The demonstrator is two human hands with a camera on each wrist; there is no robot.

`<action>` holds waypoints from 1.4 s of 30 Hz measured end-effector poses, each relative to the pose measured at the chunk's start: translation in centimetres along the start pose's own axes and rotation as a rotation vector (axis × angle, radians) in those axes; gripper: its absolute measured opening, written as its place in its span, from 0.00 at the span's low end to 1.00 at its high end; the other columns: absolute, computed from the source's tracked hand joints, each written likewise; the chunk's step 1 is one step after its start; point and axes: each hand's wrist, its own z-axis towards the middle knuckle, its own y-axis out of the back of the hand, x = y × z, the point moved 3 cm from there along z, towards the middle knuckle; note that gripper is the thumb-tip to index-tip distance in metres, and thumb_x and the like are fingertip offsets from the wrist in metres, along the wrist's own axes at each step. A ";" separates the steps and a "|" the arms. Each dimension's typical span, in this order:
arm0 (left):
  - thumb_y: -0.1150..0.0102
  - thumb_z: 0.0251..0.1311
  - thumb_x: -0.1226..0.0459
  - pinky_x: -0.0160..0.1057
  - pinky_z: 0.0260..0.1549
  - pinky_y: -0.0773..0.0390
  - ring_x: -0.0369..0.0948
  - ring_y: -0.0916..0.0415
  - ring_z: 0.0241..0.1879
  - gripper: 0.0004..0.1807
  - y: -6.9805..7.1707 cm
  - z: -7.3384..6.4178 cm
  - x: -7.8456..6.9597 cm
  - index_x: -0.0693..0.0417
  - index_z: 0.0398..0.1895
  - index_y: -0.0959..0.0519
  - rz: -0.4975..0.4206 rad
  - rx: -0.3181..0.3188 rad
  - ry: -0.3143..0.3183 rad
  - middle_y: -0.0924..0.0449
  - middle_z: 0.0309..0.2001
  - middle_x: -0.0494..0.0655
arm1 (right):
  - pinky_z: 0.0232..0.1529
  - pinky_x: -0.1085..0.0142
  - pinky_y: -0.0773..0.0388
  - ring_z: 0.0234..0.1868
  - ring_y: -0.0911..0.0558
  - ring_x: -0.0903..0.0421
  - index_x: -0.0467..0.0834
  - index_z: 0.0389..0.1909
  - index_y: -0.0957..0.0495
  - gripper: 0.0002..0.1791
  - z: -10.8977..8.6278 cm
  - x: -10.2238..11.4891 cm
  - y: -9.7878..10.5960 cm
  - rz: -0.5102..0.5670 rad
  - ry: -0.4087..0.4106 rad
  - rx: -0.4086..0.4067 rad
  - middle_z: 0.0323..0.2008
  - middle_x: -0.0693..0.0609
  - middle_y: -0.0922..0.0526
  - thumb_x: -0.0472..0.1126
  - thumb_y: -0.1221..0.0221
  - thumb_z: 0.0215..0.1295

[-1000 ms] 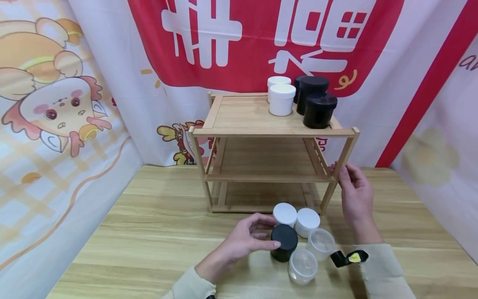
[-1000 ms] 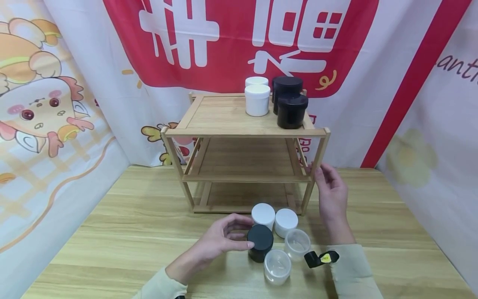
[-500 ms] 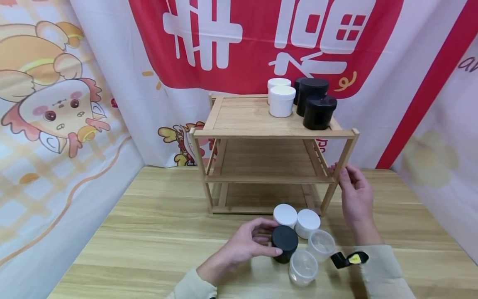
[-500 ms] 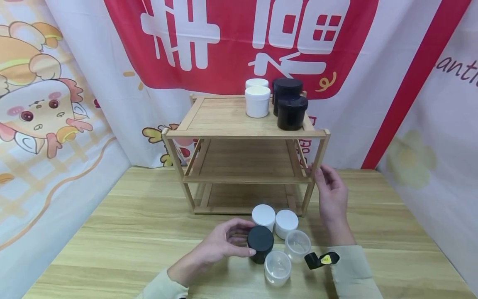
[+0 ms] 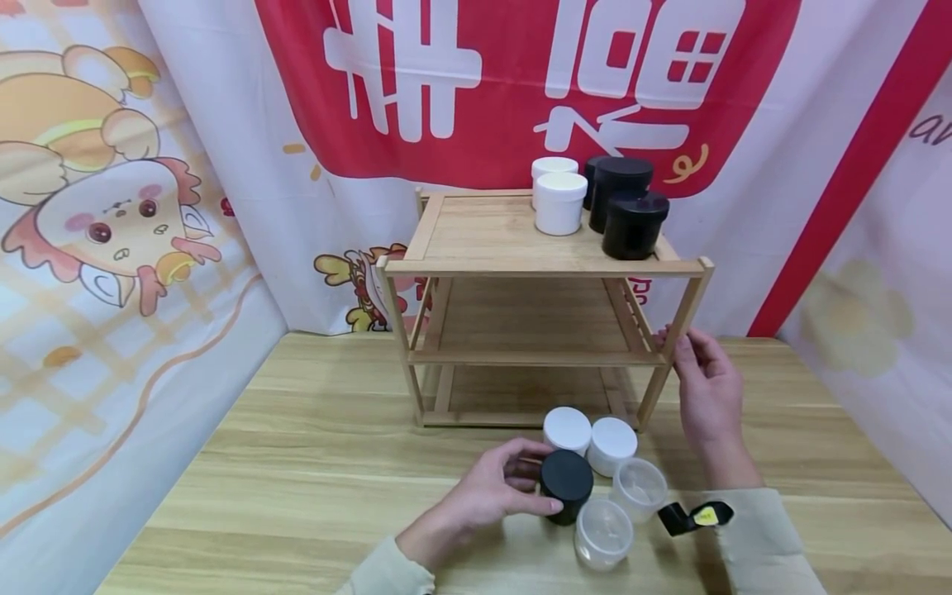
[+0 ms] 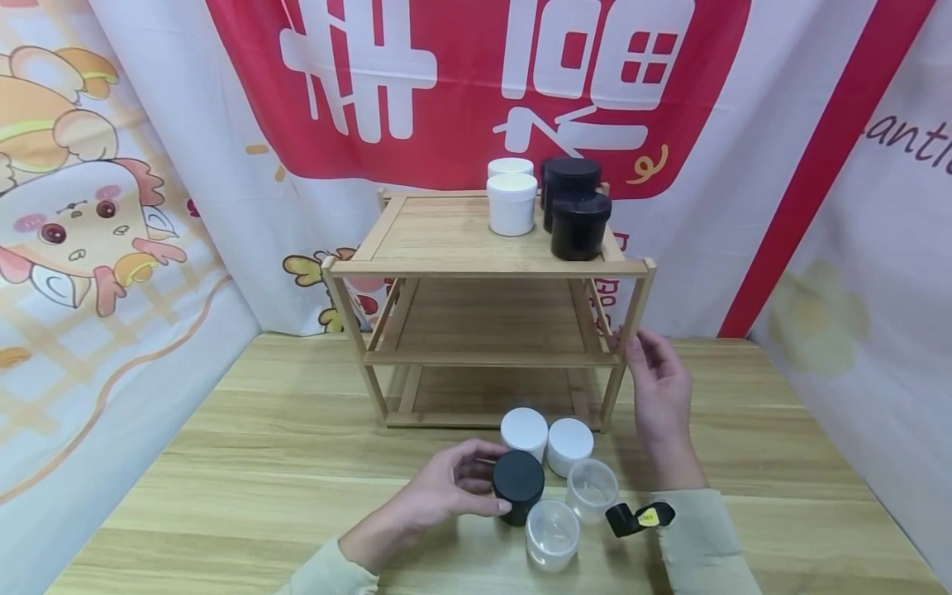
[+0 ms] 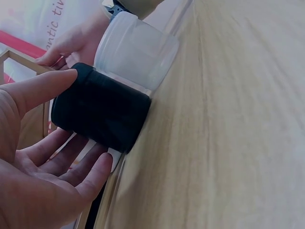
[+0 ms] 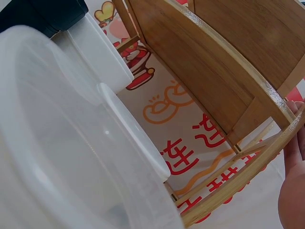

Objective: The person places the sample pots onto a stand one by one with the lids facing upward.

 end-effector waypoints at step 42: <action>0.20 0.53 0.73 0.48 0.69 0.20 0.48 0.18 0.63 0.34 -0.5 0.4 1.2 0.52 0.65 0.21 -0.037 -0.021 -0.055 0.17 0.63 0.49 | 0.61 0.73 0.17 0.53 0.12 0.57 0.30 0.64 0.21 0.20 0.1 -0.1 -0.2 0.019 -0.006 -0.016 0.49 0.48 0.10 0.39 0.42 0.80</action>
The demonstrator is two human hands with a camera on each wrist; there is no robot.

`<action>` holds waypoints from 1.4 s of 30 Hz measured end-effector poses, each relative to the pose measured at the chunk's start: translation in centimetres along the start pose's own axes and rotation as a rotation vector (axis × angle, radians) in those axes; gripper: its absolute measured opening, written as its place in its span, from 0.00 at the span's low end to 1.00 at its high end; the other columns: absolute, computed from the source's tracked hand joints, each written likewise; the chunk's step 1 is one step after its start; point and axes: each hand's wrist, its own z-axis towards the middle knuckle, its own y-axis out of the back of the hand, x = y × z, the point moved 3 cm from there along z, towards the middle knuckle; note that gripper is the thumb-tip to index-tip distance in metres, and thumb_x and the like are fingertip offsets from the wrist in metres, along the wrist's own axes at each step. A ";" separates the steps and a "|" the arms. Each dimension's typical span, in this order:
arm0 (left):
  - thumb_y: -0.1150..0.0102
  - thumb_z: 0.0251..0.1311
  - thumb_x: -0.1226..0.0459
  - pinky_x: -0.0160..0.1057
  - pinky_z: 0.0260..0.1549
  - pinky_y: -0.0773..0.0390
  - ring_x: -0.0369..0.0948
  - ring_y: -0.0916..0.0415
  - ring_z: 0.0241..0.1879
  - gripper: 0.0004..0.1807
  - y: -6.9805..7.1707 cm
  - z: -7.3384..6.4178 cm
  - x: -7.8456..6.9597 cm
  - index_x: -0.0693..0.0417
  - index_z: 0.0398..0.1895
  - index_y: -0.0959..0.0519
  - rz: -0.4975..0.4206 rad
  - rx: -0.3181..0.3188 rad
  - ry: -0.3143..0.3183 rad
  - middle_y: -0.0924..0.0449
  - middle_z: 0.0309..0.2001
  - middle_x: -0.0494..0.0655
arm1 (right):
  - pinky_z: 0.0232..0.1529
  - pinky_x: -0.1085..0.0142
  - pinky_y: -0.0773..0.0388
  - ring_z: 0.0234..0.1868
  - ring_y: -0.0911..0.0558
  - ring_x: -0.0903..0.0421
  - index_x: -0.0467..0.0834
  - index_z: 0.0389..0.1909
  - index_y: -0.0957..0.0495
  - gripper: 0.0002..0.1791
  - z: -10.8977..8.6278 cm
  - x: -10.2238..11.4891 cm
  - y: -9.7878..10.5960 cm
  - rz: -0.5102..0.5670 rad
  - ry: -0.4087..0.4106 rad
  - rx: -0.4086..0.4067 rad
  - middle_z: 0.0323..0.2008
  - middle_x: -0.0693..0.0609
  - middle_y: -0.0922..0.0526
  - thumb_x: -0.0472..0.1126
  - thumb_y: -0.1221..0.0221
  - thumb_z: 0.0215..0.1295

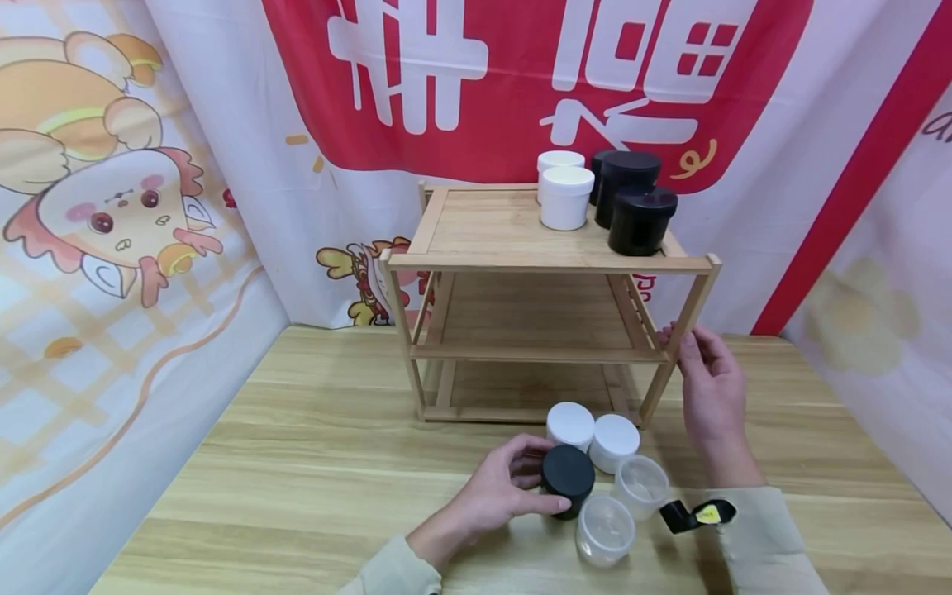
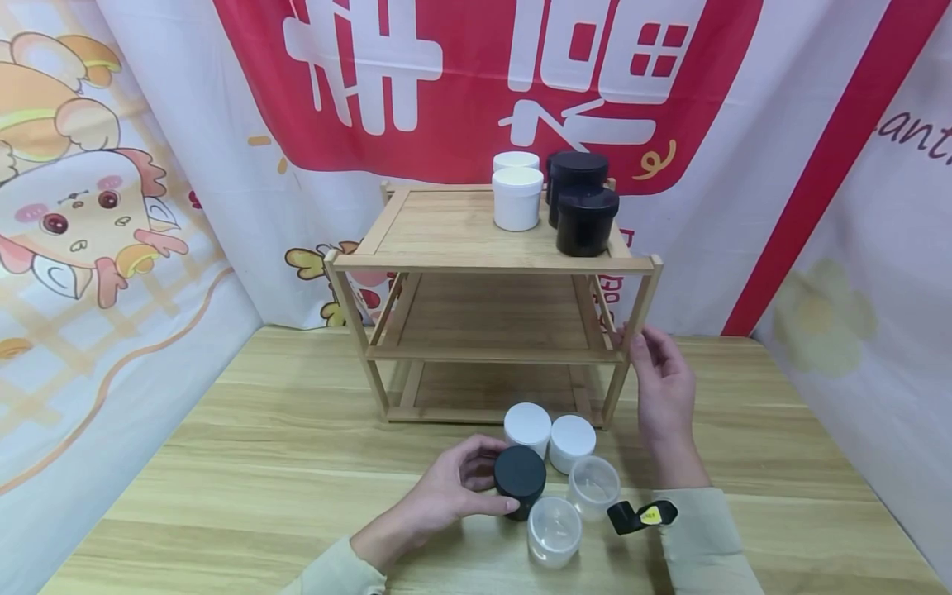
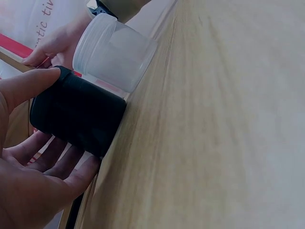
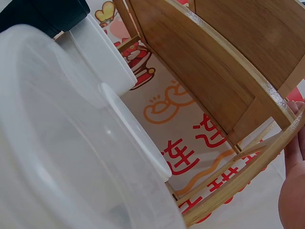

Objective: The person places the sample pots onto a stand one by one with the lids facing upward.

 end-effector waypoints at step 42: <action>0.20 0.53 0.72 0.44 0.64 0.17 0.44 0.16 0.57 0.33 0.4 -0.7 -2.4 0.53 0.64 0.19 0.008 -0.061 -0.021 0.15 0.59 0.49 | 0.63 0.73 0.18 0.55 0.12 0.56 0.33 0.65 0.20 0.20 -0.3 0.2 -0.1 -0.002 -0.013 0.017 0.50 0.48 0.12 0.41 0.42 0.80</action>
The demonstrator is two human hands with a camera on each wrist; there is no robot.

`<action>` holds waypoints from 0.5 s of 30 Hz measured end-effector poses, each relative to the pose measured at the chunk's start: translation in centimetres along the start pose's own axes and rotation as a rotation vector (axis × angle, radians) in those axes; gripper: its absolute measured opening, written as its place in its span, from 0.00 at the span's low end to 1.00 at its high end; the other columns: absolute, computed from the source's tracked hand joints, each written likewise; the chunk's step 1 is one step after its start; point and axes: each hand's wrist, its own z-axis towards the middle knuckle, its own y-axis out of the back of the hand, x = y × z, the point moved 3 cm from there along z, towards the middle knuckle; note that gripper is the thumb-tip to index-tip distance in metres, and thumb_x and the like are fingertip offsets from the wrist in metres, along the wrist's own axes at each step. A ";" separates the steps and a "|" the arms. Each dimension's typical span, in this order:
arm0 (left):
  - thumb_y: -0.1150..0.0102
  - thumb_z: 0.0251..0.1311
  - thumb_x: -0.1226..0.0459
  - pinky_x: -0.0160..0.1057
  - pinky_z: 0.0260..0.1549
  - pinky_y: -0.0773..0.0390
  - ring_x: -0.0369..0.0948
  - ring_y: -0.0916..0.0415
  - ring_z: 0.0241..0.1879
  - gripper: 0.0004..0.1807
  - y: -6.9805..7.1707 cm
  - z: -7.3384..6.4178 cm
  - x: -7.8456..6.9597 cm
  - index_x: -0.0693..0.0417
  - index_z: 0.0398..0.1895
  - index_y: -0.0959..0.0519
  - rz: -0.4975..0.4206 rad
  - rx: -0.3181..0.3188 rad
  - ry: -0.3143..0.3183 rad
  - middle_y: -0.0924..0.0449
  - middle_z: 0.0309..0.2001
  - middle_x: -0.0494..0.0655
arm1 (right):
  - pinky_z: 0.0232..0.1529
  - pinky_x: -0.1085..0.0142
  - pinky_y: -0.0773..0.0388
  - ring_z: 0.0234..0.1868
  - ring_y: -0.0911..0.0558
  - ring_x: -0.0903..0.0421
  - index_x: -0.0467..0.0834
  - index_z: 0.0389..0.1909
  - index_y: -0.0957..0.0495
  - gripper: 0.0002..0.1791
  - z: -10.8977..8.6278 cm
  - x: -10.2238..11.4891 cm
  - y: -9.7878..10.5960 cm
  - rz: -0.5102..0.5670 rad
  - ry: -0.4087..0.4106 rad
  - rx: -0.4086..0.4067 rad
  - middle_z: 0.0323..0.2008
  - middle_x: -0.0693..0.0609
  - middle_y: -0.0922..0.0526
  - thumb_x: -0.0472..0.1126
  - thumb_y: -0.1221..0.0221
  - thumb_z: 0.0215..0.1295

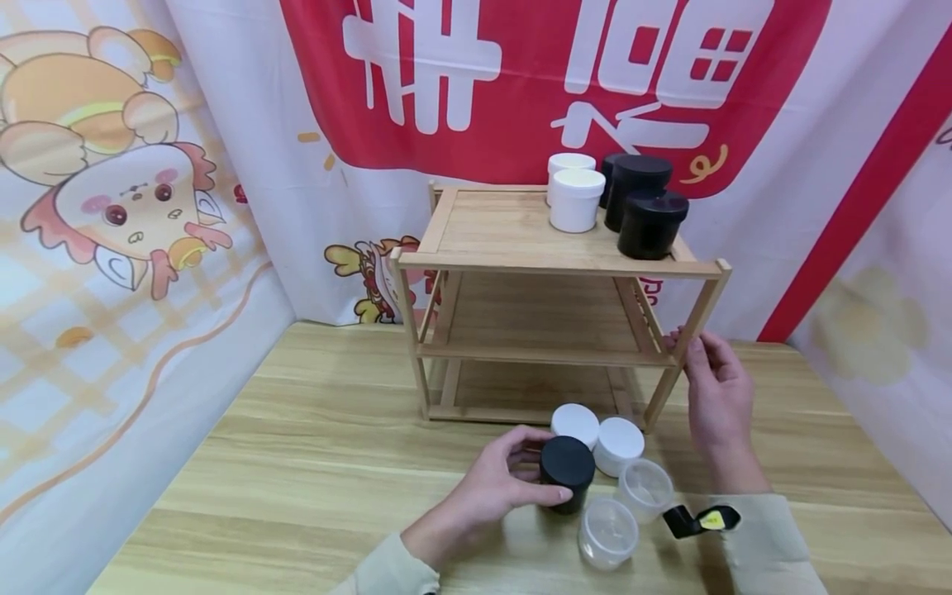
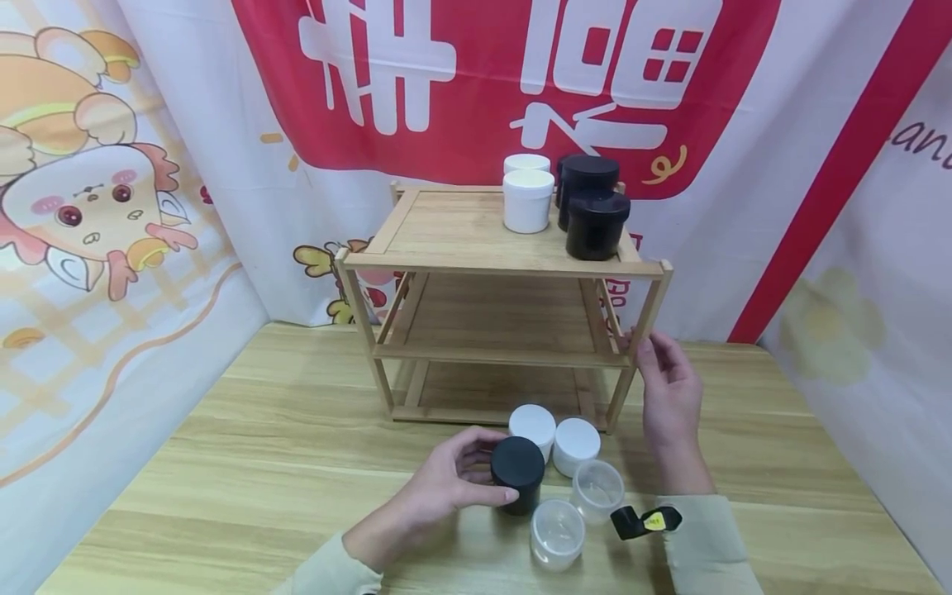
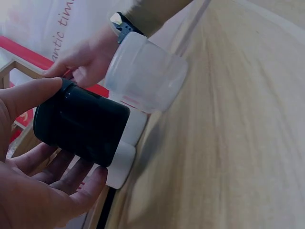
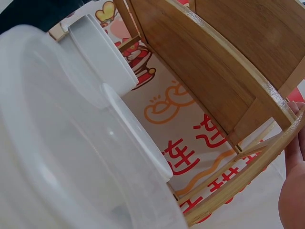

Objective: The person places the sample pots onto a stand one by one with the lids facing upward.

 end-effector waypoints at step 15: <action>0.19 0.52 0.70 0.45 0.63 0.17 0.43 0.17 0.57 0.32 0.8 -0.3 -1.4 0.53 0.63 0.18 -0.005 -0.052 -0.014 0.15 0.59 0.49 | 0.63 0.72 0.18 0.54 0.12 0.56 0.33 0.65 0.21 0.21 0.0 -0.1 0.1 0.004 0.006 -0.003 0.50 0.48 0.13 0.41 0.42 0.80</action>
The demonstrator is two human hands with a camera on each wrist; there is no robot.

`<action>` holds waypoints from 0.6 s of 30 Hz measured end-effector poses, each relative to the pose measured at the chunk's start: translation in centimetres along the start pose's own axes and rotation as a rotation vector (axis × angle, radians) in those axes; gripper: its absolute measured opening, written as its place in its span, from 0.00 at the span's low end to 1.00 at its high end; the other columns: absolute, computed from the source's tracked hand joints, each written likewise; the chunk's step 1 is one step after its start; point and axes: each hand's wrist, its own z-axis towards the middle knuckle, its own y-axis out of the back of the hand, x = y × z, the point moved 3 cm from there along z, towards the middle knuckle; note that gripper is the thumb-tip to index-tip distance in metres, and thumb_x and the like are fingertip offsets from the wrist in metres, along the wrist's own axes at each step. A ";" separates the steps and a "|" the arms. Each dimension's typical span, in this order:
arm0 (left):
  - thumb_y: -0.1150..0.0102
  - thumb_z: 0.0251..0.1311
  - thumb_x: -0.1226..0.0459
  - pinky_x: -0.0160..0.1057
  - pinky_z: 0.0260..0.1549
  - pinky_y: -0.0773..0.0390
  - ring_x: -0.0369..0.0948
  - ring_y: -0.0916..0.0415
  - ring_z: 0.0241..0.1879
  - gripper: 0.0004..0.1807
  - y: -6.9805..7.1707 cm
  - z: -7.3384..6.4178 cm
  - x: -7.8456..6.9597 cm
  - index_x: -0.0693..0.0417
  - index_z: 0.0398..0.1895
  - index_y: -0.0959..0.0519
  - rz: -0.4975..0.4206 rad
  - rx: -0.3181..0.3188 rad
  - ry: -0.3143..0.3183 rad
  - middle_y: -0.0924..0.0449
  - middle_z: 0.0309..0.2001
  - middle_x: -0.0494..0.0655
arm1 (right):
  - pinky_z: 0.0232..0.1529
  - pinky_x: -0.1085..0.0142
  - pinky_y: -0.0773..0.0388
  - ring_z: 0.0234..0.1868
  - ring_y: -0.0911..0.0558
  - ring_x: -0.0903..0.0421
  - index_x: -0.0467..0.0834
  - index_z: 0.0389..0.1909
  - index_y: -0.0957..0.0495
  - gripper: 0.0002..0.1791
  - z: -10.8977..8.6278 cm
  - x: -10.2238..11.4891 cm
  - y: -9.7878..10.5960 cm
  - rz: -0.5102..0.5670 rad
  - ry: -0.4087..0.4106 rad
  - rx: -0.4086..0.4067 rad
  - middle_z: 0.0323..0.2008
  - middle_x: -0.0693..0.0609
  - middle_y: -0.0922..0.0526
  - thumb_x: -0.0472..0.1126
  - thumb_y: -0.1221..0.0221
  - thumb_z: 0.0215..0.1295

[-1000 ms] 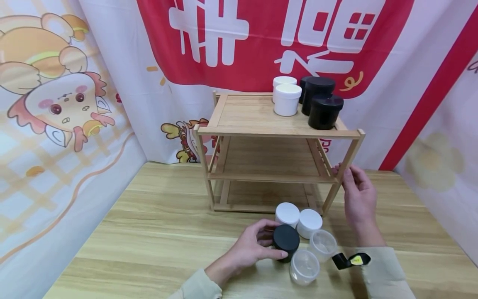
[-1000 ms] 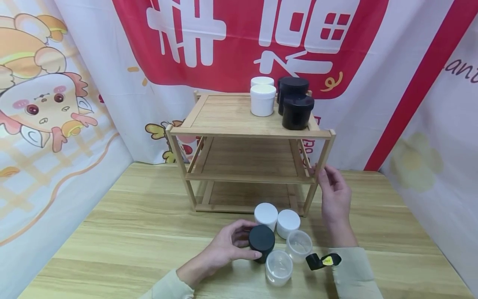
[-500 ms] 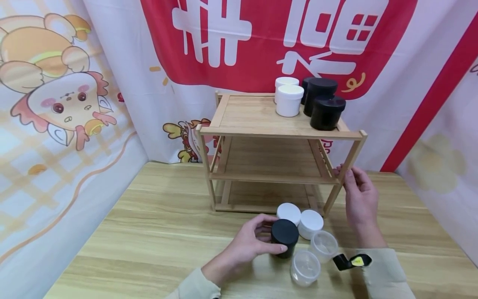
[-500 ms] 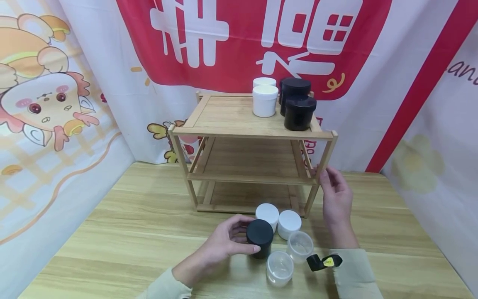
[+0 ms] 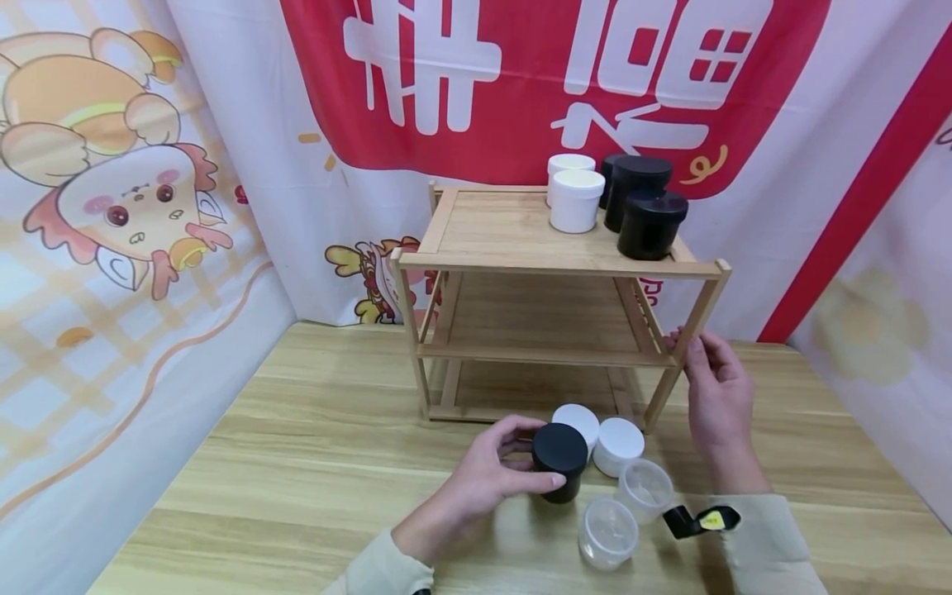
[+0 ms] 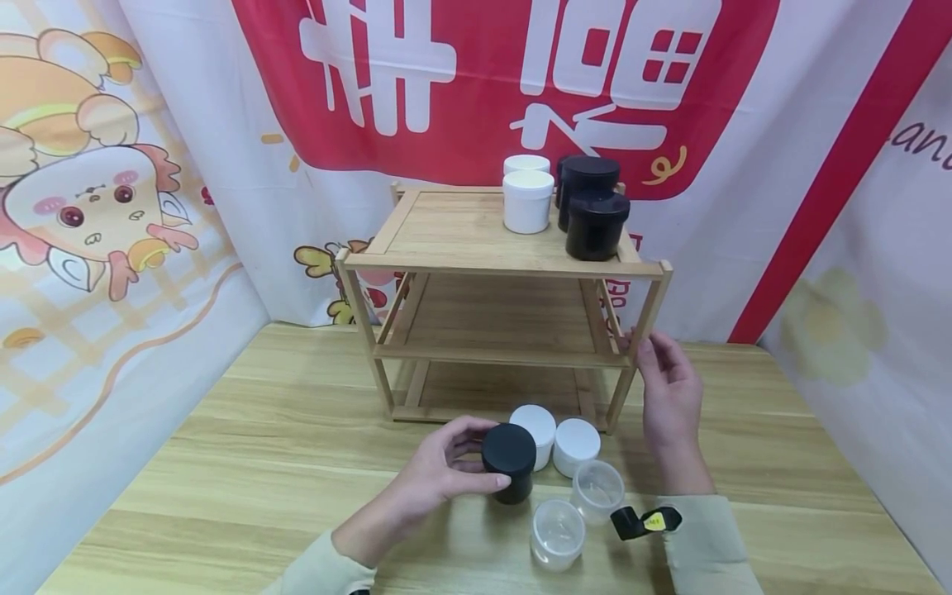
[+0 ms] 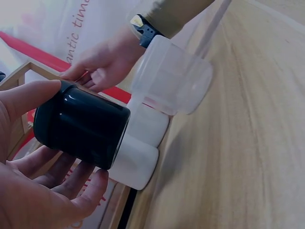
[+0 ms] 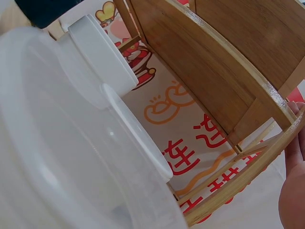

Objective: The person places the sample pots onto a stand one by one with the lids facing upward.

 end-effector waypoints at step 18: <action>0.20 0.55 0.69 0.43 0.61 0.16 0.47 0.16 0.55 0.32 0.8 -0.6 -1.8 0.52 0.66 0.20 -0.017 0.005 0.012 0.16 0.59 0.53 | 0.63 0.76 0.20 0.59 0.14 0.57 0.37 0.68 0.21 0.21 0.0 0.3 0.1 -0.051 -0.045 0.004 0.55 0.51 0.14 0.42 0.42 0.80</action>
